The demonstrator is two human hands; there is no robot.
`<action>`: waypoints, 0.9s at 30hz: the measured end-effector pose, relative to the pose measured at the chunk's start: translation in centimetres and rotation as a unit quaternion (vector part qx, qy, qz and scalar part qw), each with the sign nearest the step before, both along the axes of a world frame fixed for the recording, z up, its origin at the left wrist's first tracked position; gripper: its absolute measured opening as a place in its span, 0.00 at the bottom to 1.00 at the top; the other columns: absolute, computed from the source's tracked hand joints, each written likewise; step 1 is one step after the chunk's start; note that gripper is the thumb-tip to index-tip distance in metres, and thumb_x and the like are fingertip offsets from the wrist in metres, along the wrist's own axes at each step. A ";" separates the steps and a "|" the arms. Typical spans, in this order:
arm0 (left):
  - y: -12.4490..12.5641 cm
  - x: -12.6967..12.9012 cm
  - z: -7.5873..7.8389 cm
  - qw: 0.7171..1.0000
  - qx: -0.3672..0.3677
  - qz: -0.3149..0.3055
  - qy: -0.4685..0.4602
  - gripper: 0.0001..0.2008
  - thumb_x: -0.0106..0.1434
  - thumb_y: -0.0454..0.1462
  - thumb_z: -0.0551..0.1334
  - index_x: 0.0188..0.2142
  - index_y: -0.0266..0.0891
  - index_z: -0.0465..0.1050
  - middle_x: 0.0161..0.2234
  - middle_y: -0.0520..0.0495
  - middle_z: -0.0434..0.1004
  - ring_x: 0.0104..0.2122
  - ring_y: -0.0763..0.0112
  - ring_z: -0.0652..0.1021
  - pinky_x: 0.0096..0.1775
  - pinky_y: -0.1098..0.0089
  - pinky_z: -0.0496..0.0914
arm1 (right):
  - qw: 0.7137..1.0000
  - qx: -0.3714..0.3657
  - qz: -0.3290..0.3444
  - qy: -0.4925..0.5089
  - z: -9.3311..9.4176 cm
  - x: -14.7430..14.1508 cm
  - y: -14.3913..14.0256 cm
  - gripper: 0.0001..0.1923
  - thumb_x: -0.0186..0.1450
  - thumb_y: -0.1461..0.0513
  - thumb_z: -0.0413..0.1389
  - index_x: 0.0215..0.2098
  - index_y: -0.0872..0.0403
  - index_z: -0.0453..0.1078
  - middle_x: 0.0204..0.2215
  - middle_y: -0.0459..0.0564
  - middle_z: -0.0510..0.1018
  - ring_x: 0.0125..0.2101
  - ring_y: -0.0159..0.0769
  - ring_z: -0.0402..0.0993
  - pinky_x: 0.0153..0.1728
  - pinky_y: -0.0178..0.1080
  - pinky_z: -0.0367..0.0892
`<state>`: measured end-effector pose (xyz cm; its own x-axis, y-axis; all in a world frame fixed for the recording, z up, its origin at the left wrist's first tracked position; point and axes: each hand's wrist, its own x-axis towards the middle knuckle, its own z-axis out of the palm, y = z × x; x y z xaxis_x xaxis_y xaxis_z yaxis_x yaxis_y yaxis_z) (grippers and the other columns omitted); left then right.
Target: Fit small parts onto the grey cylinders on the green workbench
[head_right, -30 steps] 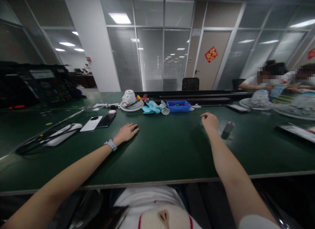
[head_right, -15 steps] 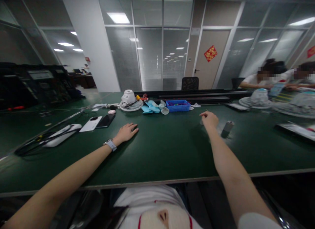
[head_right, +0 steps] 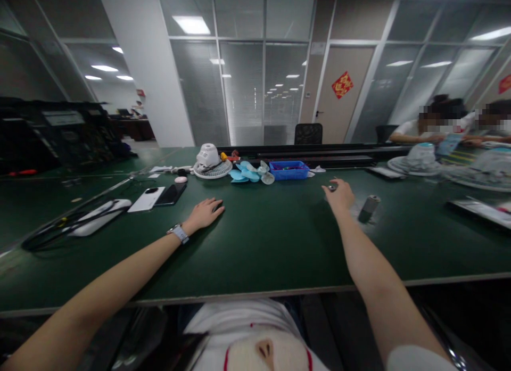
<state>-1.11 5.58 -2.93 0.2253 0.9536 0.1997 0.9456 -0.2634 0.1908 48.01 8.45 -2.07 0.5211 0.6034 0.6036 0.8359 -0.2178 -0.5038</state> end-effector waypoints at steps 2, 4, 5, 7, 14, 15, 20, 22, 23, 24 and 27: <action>0.0 0.0 0.0 1.000 0.002 0.001 -0.003 0.32 0.68 0.55 0.45 0.63 0.43 0.64 0.66 0.38 0.60 0.65 0.48 0.61 0.60 0.49 0.59 | 0.999 -0.033 -0.025 0.028 -0.3 0.1 0.1 0.28 0.55 0.51 0.65 0.51 0.52 0.70 0.42 0.57 0.78 0.41 0.47 0.75 0.40 0.43 0.68; -0.1 0.1 0.0 1.000 0.004 0.004 0.000 0.31 0.69 0.54 0.45 0.63 0.43 0.64 0.66 0.39 0.61 0.65 0.48 0.62 0.61 0.50 0.58 | 0.995 -0.067 -0.045 0.054 -0.6 0.3 0.1 0.32 0.53 0.51 0.67 0.53 0.52 0.67 0.40 0.58 0.78 0.40 0.48 0.76 0.40 0.45 0.68; -0.2 0.1 0.0 1.000 0.004 0.005 0.001 0.31 0.69 0.54 0.46 0.63 0.42 0.64 0.65 0.39 0.62 0.65 0.48 0.62 0.61 0.50 0.58 | 0.994 -0.076 -0.051 0.061 -0.7 0.4 0.2 0.33 0.53 0.52 0.67 0.54 0.53 0.67 0.39 0.59 0.79 0.40 0.49 0.76 0.40 0.45 0.69; -0.3 0.2 0.2 1.000 0.013 0.002 -0.003 0.29 0.69 0.53 0.47 0.62 0.41 0.66 0.64 0.38 0.64 0.63 0.49 0.65 0.60 0.51 0.59 | 0.994 -0.077 -0.046 0.059 -0.7 0.3 0.2 0.34 0.54 0.52 0.67 0.55 0.52 0.65 0.40 0.59 0.79 0.41 0.50 0.77 0.41 0.46 0.69; -1.6 1.2 1.2 0.983 0.136 -0.039 -0.113 0.19 0.68 0.46 0.54 0.52 0.43 0.74 0.51 0.44 0.78 0.53 0.57 0.74 0.56 0.55 0.64 | 0.982 -0.022 0.185 0.031 1.2 -8.8 -0.9 0.39 0.56 0.51 0.65 0.61 0.51 0.60 0.37 0.54 0.81 0.39 0.47 0.79 0.44 0.47 0.70; -2.0 1.5 1.4 0.978 0.146 -0.057 -0.138 0.17 0.68 0.46 0.55 0.50 0.43 0.75 0.50 0.45 0.79 0.52 0.58 0.75 0.55 0.56 0.65 | 0.967 -0.022 0.251 0.041 1.3 -11.1 -1.5 0.40 0.56 0.51 0.65 0.62 0.51 0.59 0.36 0.52 0.82 0.37 0.45 0.79 0.42 0.46 0.71; -4.7 3.6 2.4 0.939 0.151 -0.156 -0.266 0.16 0.65 0.47 0.61 0.47 0.42 0.75 0.46 0.46 0.81 0.49 0.62 0.77 0.53 0.61 0.69 | 0.855 -0.044 0.505 0.104 0.7 -20.4 -5.4 0.44 0.55 0.53 0.67 0.65 0.48 0.55 0.38 0.50 0.82 0.36 0.41 0.80 0.40 0.43 0.73; -5.4 4.4 2.7 0.933 0.132 -0.184 -0.281 0.17 0.65 0.46 0.61 0.49 0.41 0.73 0.48 0.44 0.80 0.51 0.61 0.77 0.55 0.59 0.68 | 0.824 -0.057 0.553 0.111 0.3 -22.5 -6.8 0.43 0.56 0.55 0.66 0.65 0.47 0.54 0.38 0.48 0.82 0.36 0.39 0.80 0.42 0.43 0.73; -5.6 4.6 2.7 0.931 0.118 -0.193 -0.285 0.18 0.65 0.46 0.61 0.51 0.41 0.72 0.49 0.43 0.80 0.52 0.60 0.77 0.56 0.58 0.67 | 0.809 -0.066 0.573 0.110 0.1 -23.1 -7.2 0.43 0.57 0.56 0.66 0.66 0.46 0.53 0.38 0.47 0.81 0.37 0.39 0.80 0.42 0.43 0.73; -5.7 4.8 2.6 0.931 0.102 -0.201 -0.287 0.18 0.66 0.45 0.60 0.53 0.41 0.70 0.49 0.43 0.80 0.52 0.60 0.77 0.56 0.57 0.67 | 0.798 -0.075 0.589 0.106 0.0 -23.6 -7.6 0.42 0.57 0.57 0.66 0.66 0.46 0.53 0.38 0.46 0.81 0.37 0.39 0.80 0.42 0.43 0.73; -5.5 5.1 2.3 0.932 0.070 -0.207 -0.290 0.19 0.67 0.43 0.59 0.55 0.43 0.68 0.50 0.43 0.79 0.51 0.59 0.78 0.56 0.56 0.67 | 0.787 -0.092 0.605 0.077 -0.2 -24.2 -8.2 0.43 0.58 0.58 0.65 0.66 0.45 0.51 0.38 0.45 0.81 0.38 0.39 0.80 0.44 0.46 0.73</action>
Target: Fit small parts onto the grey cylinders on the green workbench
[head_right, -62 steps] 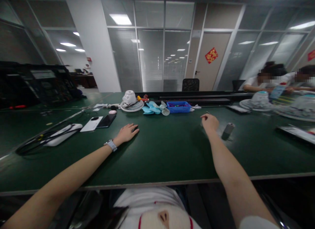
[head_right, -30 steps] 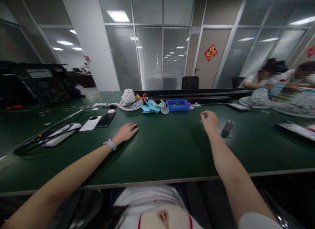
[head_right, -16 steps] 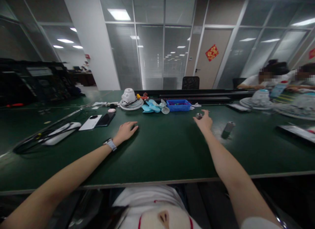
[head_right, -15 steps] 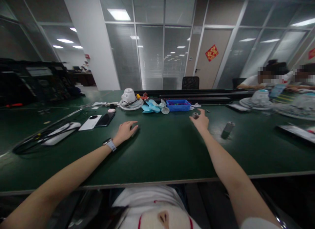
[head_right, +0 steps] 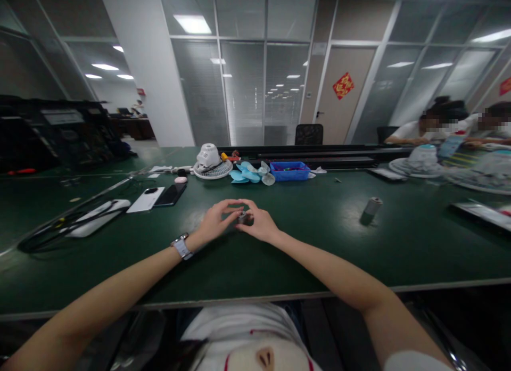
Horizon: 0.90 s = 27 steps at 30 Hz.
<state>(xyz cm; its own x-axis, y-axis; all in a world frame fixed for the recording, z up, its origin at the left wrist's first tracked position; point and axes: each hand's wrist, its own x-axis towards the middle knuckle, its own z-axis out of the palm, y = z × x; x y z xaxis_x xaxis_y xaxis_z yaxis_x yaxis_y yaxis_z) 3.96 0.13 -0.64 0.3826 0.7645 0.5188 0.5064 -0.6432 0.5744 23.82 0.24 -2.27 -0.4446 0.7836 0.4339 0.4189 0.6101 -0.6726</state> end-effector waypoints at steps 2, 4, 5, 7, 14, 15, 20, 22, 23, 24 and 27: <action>0.2 0.0 -0.1 1.000 0.006 0.008 0.006 0.18 0.67 0.44 0.58 0.54 0.43 0.70 0.51 0.44 0.79 0.51 0.59 0.78 0.56 0.56 0.67 | 1.000 0.010 -0.005 -0.018 0.0 -0.1 -0.1 0.43 0.59 0.57 0.65 0.67 0.45 0.50 0.38 0.45 0.81 0.38 0.40 0.79 0.45 0.47 0.72; 0.3 -0.1 0.1 0.999 0.035 0.021 0.016 0.16 0.67 0.44 0.59 0.52 0.43 0.72 0.50 0.45 0.80 0.51 0.59 0.77 0.55 0.57 0.67 | 0.999 0.018 -0.010 -0.030 0.1 -0.1 -0.2 0.43 0.59 0.56 0.65 0.67 0.44 0.49 0.39 0.46 0.80 0.39 0.40 0.79 0.45 0.47 0.72; 0.3 -0.1 0.3 0.998 0.052 0.025 0.023 0.16 0.66 0.43 0.60 0.51 0.43 0.73 0.49 0.45 0.80 0.51 0.59 0.77 0.55 0.57 0.66 | 0.999 0.021 -0.015 -0.034 0.1 -0.1 -0.3 0.43 0.59 0.55 0.65 0.67 0.44 0.49 0.40 0.46 0.80 0.39 0.40 0.79 0.44 0.46 0.72; 0.1 -0.1 0.8 0.996 0.076 0.027 0.040 0.15 0.65 0.42 0.61 0.50 0.44 0.74 0.48 0.46 0.80 0.50 0.60 0.77 0.54 0.57 0.66 | 0.999 0.027 -0.023 -0.039 0.1 -0.1 -0.4 0.42 0.60 0.54 0.64 0.66 0.44 0.50 0.40 0.46 0.80 0.39 0.40 0.79 0.43 0.46 0.72; -0.3 0.7 1.5 0.995 0.073 0.025 0.069 0.05 0.65 0.36 0.60 0.39 0.43 0.73 0.40 0.49 0.82 0.42 0.64 0.79 0.51 0.60 0.68 | 0.997 0.047 -0.033 -0.056 0.0 -0.2 -0.4 0.41 0.60 0.53 0.64 0.66 0.45 0.51 0.41 0.47 0.79 0.37 0.41 0.79 0.42 0.46 0.72; -0.2 0.8 1.4 0.995 0.072 0.031 0.065 0.03 0.64 0.36 0.60 0.38 0.43 0.72 0.39 0.50 0.82 0.42 0.64 0.79 0.50 0.60 0.69 | 0.997 0.048 -0.032 -0.057 0.0 -0.2 -0.4 0.41 0.60 0.53 0.64 0.66 0.45 0.50 0.41 0.47 0.79 0.37 0.41 0.79 0.42 0.46 0.72; -0.1 0.8 1.3 0.996 0.051 0.056 -0.039 0.03 0.63 0.35 0.59 0.34 0.44 0.65 0.35 0.50 0.82 0.39 0.65 0.81 0.45 0.63 0.73 | 0.997 0.041 -0.020 -0.055 0.0 -0.3 -0.6 0.43 0.60 0.52 0.64 0.68 0.44 0.48 0.40 0.47 0.80 0.37 0.42 0.79 0.42 0.46 0.72; 0.1 0.6 1.4 0.992 0.055 0.061 -0.095 0.06 0.63 0.36 0.60 0.33 0.44 0.62 0.35 0.50 0.82 0.39 0.66 0.82 0.45 0.64 0.73 | 0.997 0.039 -0.023 -0.055 0.0 -0.3 -0.6 0.44 0.60 0.52 0.64 0.68 0.44 0.47 0.40 0.47 0.80 0.37 0.42 0.79 0.42 0.47 0.72; 0.3 0.4 1.3 0.990 0.056 0.065 -0.112 0.07 0.63 0.37 0.61 0.33 0.44 0.61 0.34 0.51 0.82 0.39 0.66 0.82 0.45 0.64 0.74 | 0.997 0.038 -0.024 -0.056 0.0 -0.3 -0.6 0.44 0.60 0.52 0.64 0.68 0.45 0.47 0.41 0.48 0.80 0.37 0.42 0.79 0.42 0.47 0.72; 0.5 0.1 1.2 0.989 0.052 0.070 -0.120 0.08 0.63 0.37 0.61 0.33 0.44 0.60 0.34 0.51 0.82 0.39 0.66 0.82 0.44 0.64 0.74 | 0.997 0.037 -0.026 -0.056 0.0 -0.2 -0.5 0.45 0.60 0.52 0.64 0.68 0.46 0.47 0.41 0.49 0.80 0.37 0.42 0.79 0.43 0.47 0.72; 1.4 -0.6 0.2 0.992 0.011 0.073 -0.098 0.08 0.62 0.36 0.61 0.33 0.44 0.60 0.33 0.51 0.83 0.39 0.65 0.83 0.42 0.65 0.74 | 0.997 0.035 -0.030 -0.060 -0.1 -0.2 -0.4 0.46 0.59 0.51 0.64 0.68 0.47 0.47 0.43 0.51 0.80 0.39 0.43 0.79 0.44 0.48 0.71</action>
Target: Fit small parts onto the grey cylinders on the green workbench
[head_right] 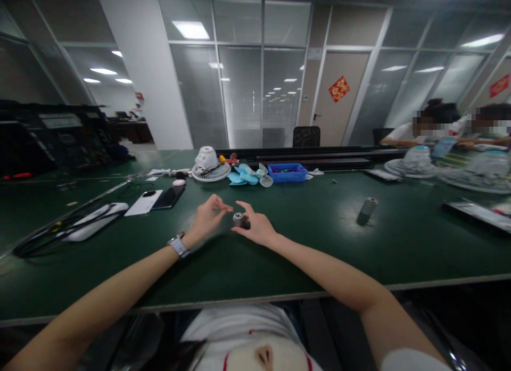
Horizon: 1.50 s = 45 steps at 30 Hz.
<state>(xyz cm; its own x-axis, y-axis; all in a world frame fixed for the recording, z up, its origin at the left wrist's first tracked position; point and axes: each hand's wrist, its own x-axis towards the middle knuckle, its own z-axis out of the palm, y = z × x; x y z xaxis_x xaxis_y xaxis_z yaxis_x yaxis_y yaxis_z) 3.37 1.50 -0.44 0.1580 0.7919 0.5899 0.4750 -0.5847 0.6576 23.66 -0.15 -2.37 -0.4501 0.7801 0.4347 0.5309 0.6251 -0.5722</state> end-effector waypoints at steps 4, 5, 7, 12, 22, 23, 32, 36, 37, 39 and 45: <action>1.2 -0.7 -1.9 0.995 -0.047 -0.036 0.081 0.09 0.59 0.36 0.63 0.35 0.44 0.63 0.33 0.50 0.83 0.37 0.64 0.83 0.40 0.65 0.74 | 1.000 0.002 0.000 -0.002 -0.2 -0.1 -0.1 0.45 0.59 0.50 0.64 0.68 0.46 0.48 0.44 0.51 0.79 0.41 0.44 0.79 0.45 0.50 0.72; 1.4 -0.8 -2.2 0.993 -0.049 -0.042 0.096 0.09 0.59 0.36 0.65 0.35 0.44 0.64 0.33 0.50 0.83 0.37 0.64 0.83 0.41 0.64 0.74 | 1.000 0.002 0.005 0.002 -0.2 -0.1 -0.2 0.45 0.60 0.51 0.64 0.68 0.46 0.47 0.44 0.51 0.79 0.40 0.44 0.79 0.45 0.49 0.72; 1.7 -1.0 -2.6 0.991 -0.053 -0.057 0.106 0.11 0.58 0.38 0.66 0.37 0.44 0.65 0.33 0.50 0.84 0.38 0.63 0.83 0.41 0.64 0.74 | 1.000 0.002 0.014 0.012 -0.1 0.1 0.0 0.44 0.61 0.52 0.63 0.69 0.46 0.47 0.44 0.51 0.80 0.40 0.43 0.79 0.45 0.48 0.72; 1.4 -1.1 -2.4 0.992 -0.068 -0.067 0.085 0.12 0.61 0.41 0.64 0.43 0.43 0.66 0.37 0.48 0.84 0.42 0.64 0.82 0.47 0.63 0.73 | 0.989 0.047 -0.136 0.019 1.2 4.8 3.1 0.40 0.62 0.52 0.61 0.68 0.47 0.50 0.43 0.51 0.80 0.39 0.43 0.79 0.44 0.47 0.72; 2.4 -1.4 -2.9 0.986 -0.154 0.058 -0.022 0.12 0.67 0.41 0.52 0.45 0.40 0.68 0.38 0.43 0.83 0.41 0.62 0.81 0.43 0.63 0.72 | 0.804 0.000 -0.589 -0.085 1.4 21.1 7.7 0.36 0.65 0.52 0.57 0.65 0.54 0.51 0.44 0.64 0.78 0.45 0.55 0.76 0.43 0.49 0.68; 2.5 -1.5 -2.9 0.985 -0.158 0.059 -0.026 0.12 0.67 0.40 0.52 0.45 0.40 0.68 0.37 0.43 0.83 0.41 0.62 0.81 0.44 0.63 0.72 | 0.796 -0.019 -0.599 -0.084 1.2 21.7 7.7 0.36 0.64 0.52 0.57 0.65 0.54 0.51 0.45 0.64 0.78 0.45 0.55 0.76 0.44 0.49 0.68; 2.7 -1.5 -3.5 0.986 -0.153 0.057 -0.045 0.12 0.64 0.40 0.52 0.43 0.40 0.70 0.34 0.46 0.82 0.39 0.64 0.82 0.44 0.64 0.72 | 0.811 0.147 -0.556 -0.103 1.8 17.9 7.4 0.36 0.63 0.58 0.58 0.65 0.63 0.54 0.61 0.71 0.63 0.60 0.57 0.61 0.58 0.56 0.55; 2.8 -1.5 -3.5 0.985 -0.154 0.065 -0.051 0.13 0.64 0.40 0.52 0.42 0.40 0.71 0.34 0.46 0.82 0.38 0.63 0.81 0.42 0.64 0.72 | 0.937 0.197 -0.248 -0.147 2.1 9.0 5.0 0.22 0.70 0.55 0.50 0.59 0.56 0.68 0.61 0.61 0.67 0.61 0.49 0.62 0.59 0.53 0.56; 2.7 -1.5 -3.4 0.985 -0.153 0.065 -0.051 0.13 0.64 0.40 0.52 0.42 0.40 0.71 0.34 0.45 0.82 0.38 0.63 0.81 0.42 0.64 0.72 | 0.955 0.191 -0.152 -0.171 1.9 6.7 4.2 0.21 0.71 0.55 0.49 0.58 0.52 0.69 0.60 0.57 0.69 0.61 0.46 0.62 0.60 0.53 0.55; 2.6 -1.5 -3.3 0.985 -0.149 0.069 -0.048 0.13 0.64 0.40 0.52 0.42 0.40 0.71 0.33 0.45 0.82 0.37 0.63 0.81 0.42 0.64 0.72 | 0.964 0.176 -0.031 -0.199 1.2 2.7 2.6 0.20 0.72 0.56 0.47 0.58 0.49 0.71 0.61 0.52 0.68 0.63 0.43 0.60 0.61 0.52 0.53; 2.3 -1.3 -3.0 0.987 -0.138 0.077 -0.032 0.13 0.63 0.41 0.52 0.41 0.40 0.72 0.33 0.46 0.82 0.36 0.63 0.81 0.41 0.65 0.71 | 0.968 0.127 0.058 -0.206 -0.6 -1.0 1.5 0.17 0.71 0.58 0.50 0.55 0.51 0.73 0.56 0.49 0.74 0.57 0.40 0.69 0.57 0.45 0.62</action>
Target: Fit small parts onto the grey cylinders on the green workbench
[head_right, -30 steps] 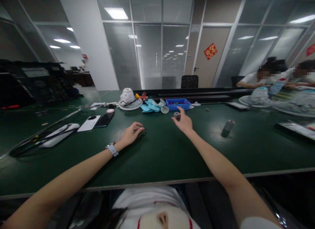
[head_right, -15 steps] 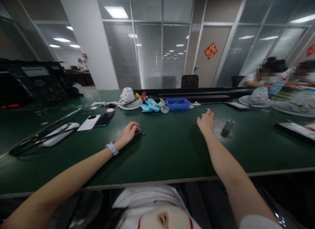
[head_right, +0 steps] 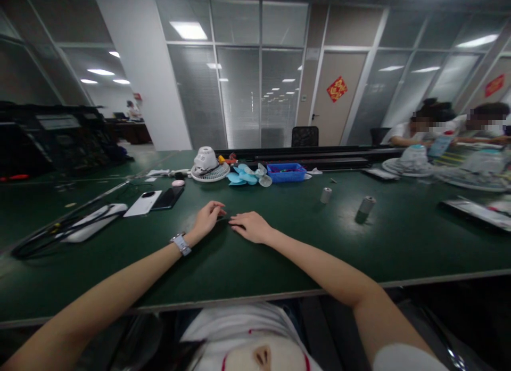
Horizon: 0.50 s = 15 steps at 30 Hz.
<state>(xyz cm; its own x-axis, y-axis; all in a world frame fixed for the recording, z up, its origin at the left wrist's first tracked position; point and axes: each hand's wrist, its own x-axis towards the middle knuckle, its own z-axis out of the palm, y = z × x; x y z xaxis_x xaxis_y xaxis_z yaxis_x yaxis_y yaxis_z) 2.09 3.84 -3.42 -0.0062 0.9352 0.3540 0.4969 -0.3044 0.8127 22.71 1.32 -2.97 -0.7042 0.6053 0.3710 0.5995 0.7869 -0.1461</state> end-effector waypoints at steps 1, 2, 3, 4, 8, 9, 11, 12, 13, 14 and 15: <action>0.0 0.0 0.0 1.000 -0.002 -0.001 0.001 0.13 0.63 0.41 0.52 0.41 0.40 0.72 0.33 0.46 0.82 0.36 0.63 0.81 0.41 0.65 0.71 | 1.000 -0.002 -0.002 0.009 -0.1 0.2 0.2 0.16 0.71 0.59 0.52 0.53 0.51 0.75 0.53 0.48 0.77 0.55 0.39 0.72 0.55 0.44 0.63; 0.1 0.0 0.0 1.000 -0.003 -0.001 0.003 0.13 0.64 0.41 0.52 0.41 0.40 0.72 0.32 0.46 0.82 0.36 0.63 0.81 0.41 0.65 0.71 | 1.000 0.000 -0.007 0.019 -0.1 0.5 0.3 0.14 0.70 0.59 0.53 0.51 0.50 0.76 0.50 0.47 0.79 0.52 0.38 0.74 0.54 0.43 0.65; 0.1 0.0 -0.1 1.000 -0.006 -0.002 0.004 0.13 0.64 0.41 0.52 0.41 0.40 0.72 0.33 0.46 0.82 0.36 0.63 0.81 0.41 0.65 0.71 | 1.000 0.005 -0.012 0.028 0.0 0.7 0.5 0.13 0.70 0.59 0.54 0.48 0.49 0.78 0.48 0.46 0.80 0.50 0.37 0.75 0.52 0.42 0.65; 0.2 -0.1 -0.1 1.000 -0.008 -0.003 0.005 0.13 0.64 0.41 0.52 0.42 0.40 0.72 0.33 0.46 0.82 0.37 0.63 0.81 0.41 0.65 0.71 | 0.999 0.012 -0.018 0.035 0.1 1.0 0.6 0.11 0.69 0.60 0.55 0.46 0.49 0.79 0.45 0.45 0.81 0.48 0.37 0.77 0.51 0.41 0.66; 0.4 -0.2 -0.3 1.000 -0.017 -0.010 -0.002 0.14 0.64 0.41 0.53 0.42 0.41 0.73 0.33 0.46 0.82 0.37 0.63 0.81 0.41 0.65 0.72 | 0.992 0.067 -0.083 0.068 1.3 3.1 1.2 0.09 0.66 0.62 0.58 0.42 0.48 0.80 0.41 0.44 0.83 0.42 0.36 0.78 0.46 0.39 0.68; 0.4 -0.2 -0.4 1.000 -0.019 -0.011 -0.003 0.13 0.64 0.41 0.53 0.42 0.41 0.73 0.34 0.46 0.82 0.37 0.64 0.81 0.41 0.65 0.72 | 0.987 0.087 -0.113 0.078 1.7 4.1 1.6 0.09 0.66 0.63 0.58 0.42 0.48 0.80 0.41 0.44 0.83 0.42 0.36 0.78 0.46 0.39 0.67; 0.4 -0.2 -0.4 1.000 -0.022 -0.014 -0.003 0.13 0.64 0.41 0.53 0.42 0.40 0.73 0.34 0.46 0.82 0.37 0.64 0.81 0.41 0.66 0.72 | 0.968 0.130 -0.194 0.094 2.5 7.0 2.6 0.10 0.67 0.63 0.57 0.43 0.49 0.80 0.42 0.46 0.83 0.42 0.37 0.78 0.45 0.39 0.67; 0.4 -0.2 -0.4 1.000 -0.022 -0.014 -0.003 0.13 0.64 0.41 0.53 0.42 0.40 0.73 0.34 0.46 0.82 0.37 0.64 0.81 0.41 0.66 0.72 | 0.952 0.150 -0.247 0.098 2.9 8.8 3.2 0.11 0.67 0.62 0.56 0.43 0.49 0.80 0.42 0.48 0.82 0.42 0.39 0.78 0.45 0.39 0.67; 0.3 -0.2 -0.4 1.000 -0.021 -0.015 -0.002 0.13 0.64 0.41 0.53 0.42 0.40 0.73 0.34 0.46 0.82 0.37 0.65 0.81 0.41 0.66 0.73 | 0.932 0.167 -0.304 0.101 3.2 10.9 3.8 0.12 0.68 0.61 0.55 0.45 0.50 0.80 0.43 0.50 0.82 0.42 0.41 0.77 0.45 0.40 0.66; 0.3 -0.2 -0.4 1.000 -0.020 -0.016 -0.002 0.13 0.64 0.41 0.53 0.42 0.40 0.73 0.34 0.46 0.82 0.37 0.65 0.81 0.41 0.66 0.73 | 0.908 0.180 -0.363 0.104 3.4 13.1 4.4 0.14 0.68 0.60 0.54 0.47 0.51 0.79 0.43 0.53 0.82 0.42 0.43 0.77 0.45 0.42 0.66; 0.3 -0.2 -0.4 1.000 -0.019 -0.017 -0.001 0.13 0.64 0.41 0.53 0.42 0.40 0.73 0.34 0.46 0.82 0.37 0.65 0.81 0.41 0.66 0.73 | 0.882 0.187 -0.419 0.109 3.5 15.2 4.9 0.15 0.69 0.59 0.53 0.49 0.52 0.78 0.44 0.55 0.81 0.42 0.44 0.76 0.44 0.43 0.66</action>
<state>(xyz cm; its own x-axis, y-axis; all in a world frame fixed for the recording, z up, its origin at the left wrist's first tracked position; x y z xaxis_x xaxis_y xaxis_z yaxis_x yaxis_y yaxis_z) 1.92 4.15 -3.83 0.0256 0.9474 0.3190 0.4858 -0.2907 0.8243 37.95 6.24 0.54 0.0443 0.6864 0.7258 0.9831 0.0993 -0.1540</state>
